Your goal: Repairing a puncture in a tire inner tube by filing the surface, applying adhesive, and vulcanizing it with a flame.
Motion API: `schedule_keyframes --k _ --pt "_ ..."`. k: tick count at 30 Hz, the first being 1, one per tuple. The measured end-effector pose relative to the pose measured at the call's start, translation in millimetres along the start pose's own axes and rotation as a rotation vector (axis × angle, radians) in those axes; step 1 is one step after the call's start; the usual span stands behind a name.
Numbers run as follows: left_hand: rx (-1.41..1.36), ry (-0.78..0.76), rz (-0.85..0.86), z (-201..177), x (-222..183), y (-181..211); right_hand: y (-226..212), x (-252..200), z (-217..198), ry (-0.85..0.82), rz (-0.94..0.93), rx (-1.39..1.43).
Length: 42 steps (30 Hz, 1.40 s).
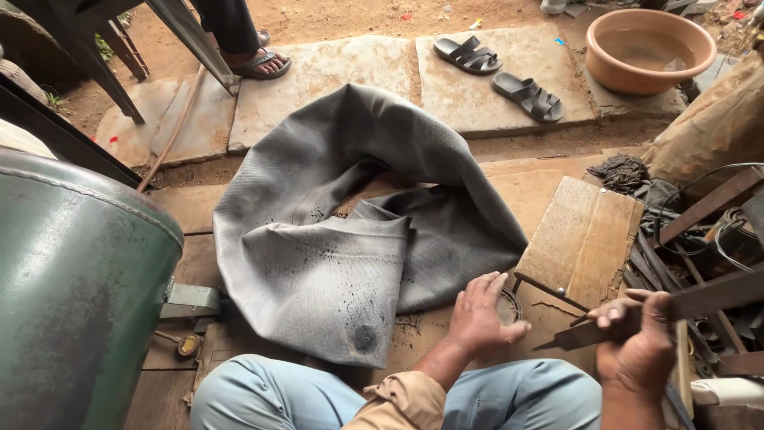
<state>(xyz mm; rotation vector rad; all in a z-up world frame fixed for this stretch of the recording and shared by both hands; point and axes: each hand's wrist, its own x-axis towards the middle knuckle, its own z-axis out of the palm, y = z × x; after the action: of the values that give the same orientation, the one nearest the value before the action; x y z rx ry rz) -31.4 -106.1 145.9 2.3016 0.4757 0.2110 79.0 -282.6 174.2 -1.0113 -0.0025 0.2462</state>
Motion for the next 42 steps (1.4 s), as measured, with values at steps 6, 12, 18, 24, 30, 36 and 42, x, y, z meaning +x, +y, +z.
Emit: schedule_keyframes --k 6,12,18,24,30,36,42 --pt "0.191 -0.161 -0.065 31 9 -21 -2 12 -16 0.001 -0.129 0.049" --pt "0.096 -0.112 -0.178 39 7 -40 15 12 -26 0.032 -0.078 0.169" --pt "0.044 -0.125 -0.170 34 7 -41 18 9 -17 0.075 -0.094 0.162" --pt "-0.001 -0.146 -0.201 32 0 -37 26 12 -13 0.116 -0.073 0.138" --pt "-0.122 -0.029 -0.112 53 -4 -60 46 23 -25 0.128 -0.056 0.178" --pt "-0.100 0.054 0.010 61 -6 -64 39 21 -30 0.156 -0.076 0.233" --pt "-0.044 -0.051 -0.125 34 -4 -36 32 16 -18 0.177 -0.081 0.243"
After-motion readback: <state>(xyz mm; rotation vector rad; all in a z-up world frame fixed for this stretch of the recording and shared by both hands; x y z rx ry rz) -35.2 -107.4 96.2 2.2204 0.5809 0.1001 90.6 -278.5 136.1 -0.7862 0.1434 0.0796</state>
